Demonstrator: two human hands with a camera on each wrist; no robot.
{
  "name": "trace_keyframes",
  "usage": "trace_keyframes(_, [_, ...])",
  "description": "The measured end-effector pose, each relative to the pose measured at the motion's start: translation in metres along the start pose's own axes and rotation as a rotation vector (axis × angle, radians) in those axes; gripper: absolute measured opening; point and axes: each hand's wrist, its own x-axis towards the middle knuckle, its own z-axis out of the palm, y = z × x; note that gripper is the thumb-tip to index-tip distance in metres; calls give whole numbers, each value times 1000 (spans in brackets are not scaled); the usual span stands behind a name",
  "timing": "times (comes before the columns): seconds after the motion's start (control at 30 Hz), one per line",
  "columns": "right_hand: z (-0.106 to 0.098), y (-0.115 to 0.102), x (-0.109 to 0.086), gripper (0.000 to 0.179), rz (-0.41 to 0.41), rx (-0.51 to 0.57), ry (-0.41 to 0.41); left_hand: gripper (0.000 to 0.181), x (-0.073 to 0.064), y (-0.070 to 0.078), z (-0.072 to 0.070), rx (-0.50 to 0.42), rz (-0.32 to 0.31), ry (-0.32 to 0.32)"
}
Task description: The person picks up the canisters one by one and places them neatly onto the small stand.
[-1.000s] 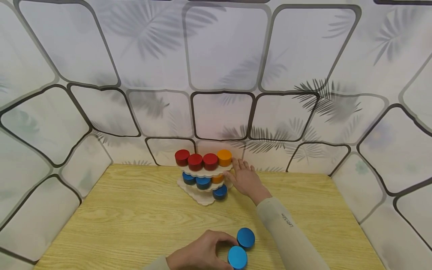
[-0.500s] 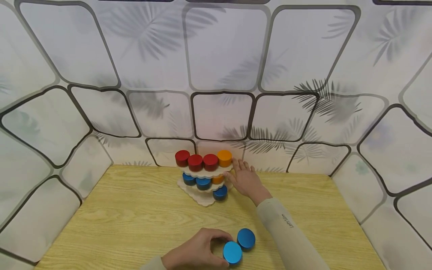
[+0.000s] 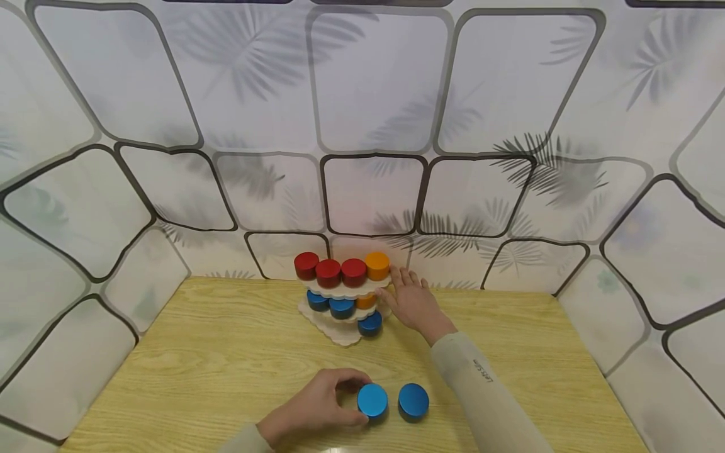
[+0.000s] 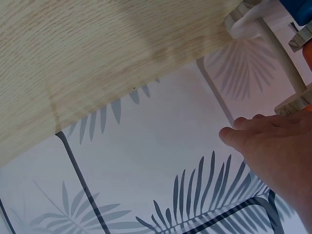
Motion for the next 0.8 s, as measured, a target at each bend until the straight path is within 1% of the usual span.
trace_keyframes(0.13, [0, 0, 0, 81, 2, -4, -1, 49, 0, -3, -6, 4, -26, 42])
trace_keyframes(0.37, [0, 0, 1, 82, 12, -5, -7, 50, 2, -8, -16, 40, -35, 107])
trace_keyframes(0.63, [1, 0, 1, 83, 12, -12, -9, 50, 5, -13, -28, 46, -90, 230])
trace_keyframes(0.7, [1, 0, 1, 83, 13, -10, -10, 50, 6, -14, -30, 53, -96, 261])
trace_keyframes(0.8, [1, 0, 1, 83, 13, -6, -10, 49, 8, -15, -32, 65, -84, 304])
